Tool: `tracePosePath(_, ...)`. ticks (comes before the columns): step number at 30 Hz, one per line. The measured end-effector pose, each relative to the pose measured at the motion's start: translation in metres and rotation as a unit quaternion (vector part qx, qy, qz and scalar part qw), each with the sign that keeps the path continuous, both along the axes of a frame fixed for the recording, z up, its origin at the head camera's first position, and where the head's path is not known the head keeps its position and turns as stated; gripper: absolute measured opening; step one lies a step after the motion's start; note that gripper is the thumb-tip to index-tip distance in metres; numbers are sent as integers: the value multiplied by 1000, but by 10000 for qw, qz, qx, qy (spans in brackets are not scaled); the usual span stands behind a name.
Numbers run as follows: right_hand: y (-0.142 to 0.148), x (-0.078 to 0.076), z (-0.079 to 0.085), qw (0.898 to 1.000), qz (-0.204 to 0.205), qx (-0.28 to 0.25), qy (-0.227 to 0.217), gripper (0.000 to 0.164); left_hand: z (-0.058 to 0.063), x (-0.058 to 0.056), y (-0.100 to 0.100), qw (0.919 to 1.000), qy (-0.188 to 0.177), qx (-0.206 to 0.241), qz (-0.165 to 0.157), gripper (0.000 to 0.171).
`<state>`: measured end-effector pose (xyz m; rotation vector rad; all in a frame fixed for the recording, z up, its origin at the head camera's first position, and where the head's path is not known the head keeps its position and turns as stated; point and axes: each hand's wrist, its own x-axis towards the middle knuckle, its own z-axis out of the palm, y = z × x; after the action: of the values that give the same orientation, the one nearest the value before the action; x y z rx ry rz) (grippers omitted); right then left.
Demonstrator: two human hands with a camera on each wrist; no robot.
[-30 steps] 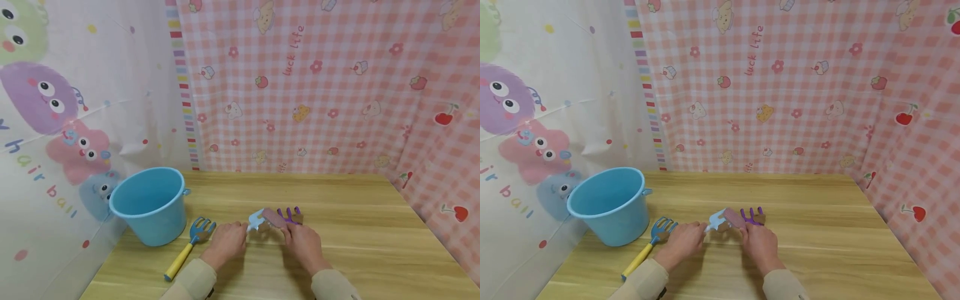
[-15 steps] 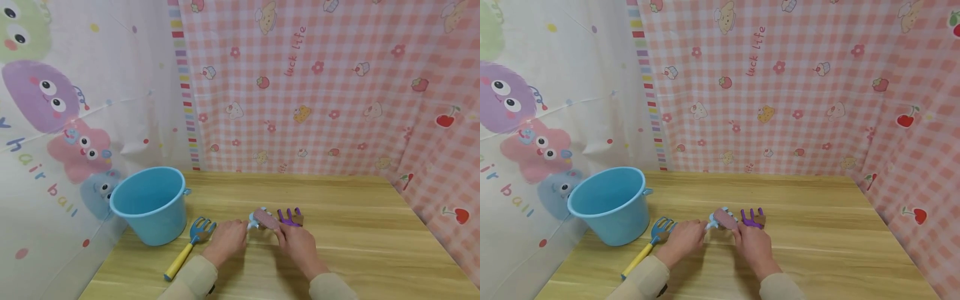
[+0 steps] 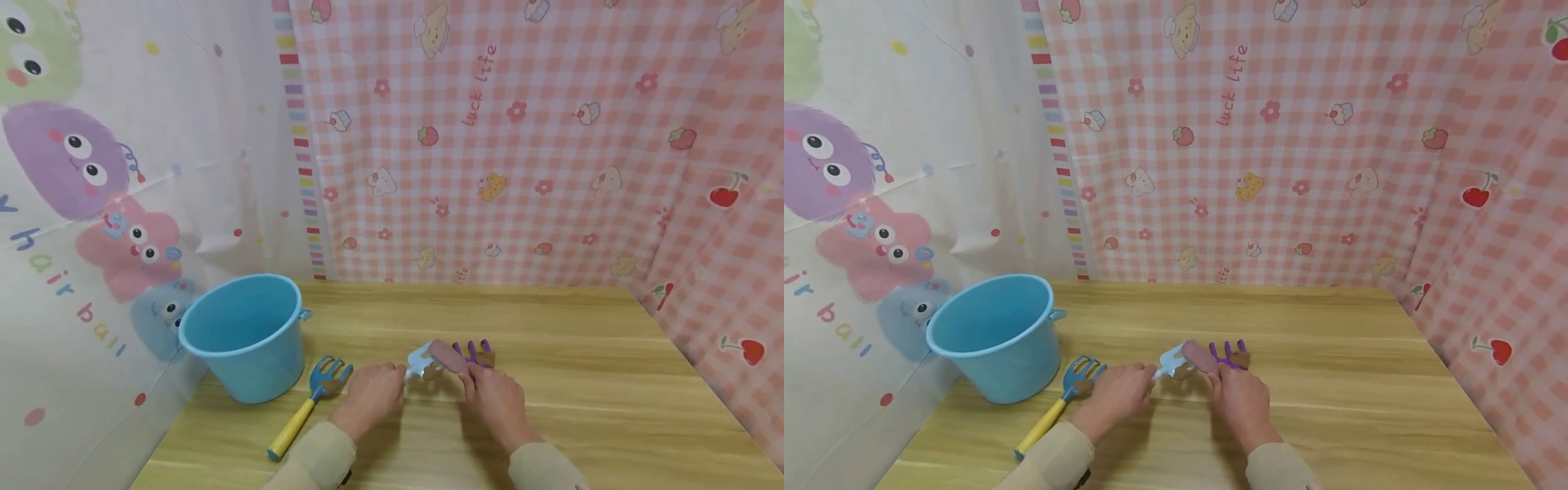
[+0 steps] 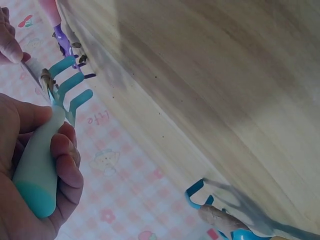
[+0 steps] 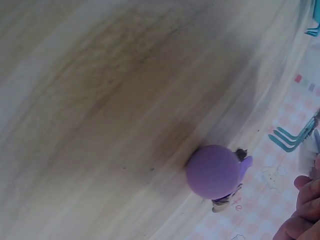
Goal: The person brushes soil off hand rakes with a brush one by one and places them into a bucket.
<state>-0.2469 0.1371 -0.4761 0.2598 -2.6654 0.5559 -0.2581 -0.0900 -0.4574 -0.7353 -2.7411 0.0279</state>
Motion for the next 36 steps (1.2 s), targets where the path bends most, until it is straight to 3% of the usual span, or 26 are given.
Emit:
tracePosePath(10,-7,5,7,9993,333,-162,14,14,3,-2,-1,9999,-105,33,1,10)
tracePosePath(19,2,2,0,9999,-29,-103,-72,15,2,-1,0,9999,-94,139,25,10)
tracePosePath(26,12,-1,-1,9995,-167,-213,-181,14,0,0,1,9995,-286,130,28,10)
tracePosePath(33,1,0,9,9983,428,-294,-250,22,0,-1,1,9995,-259,163,-11,11)
tracePosePath(36,-1,1,9,9987,366,-253,-234,16,1,-2,2,9997,-196,140,1,11)
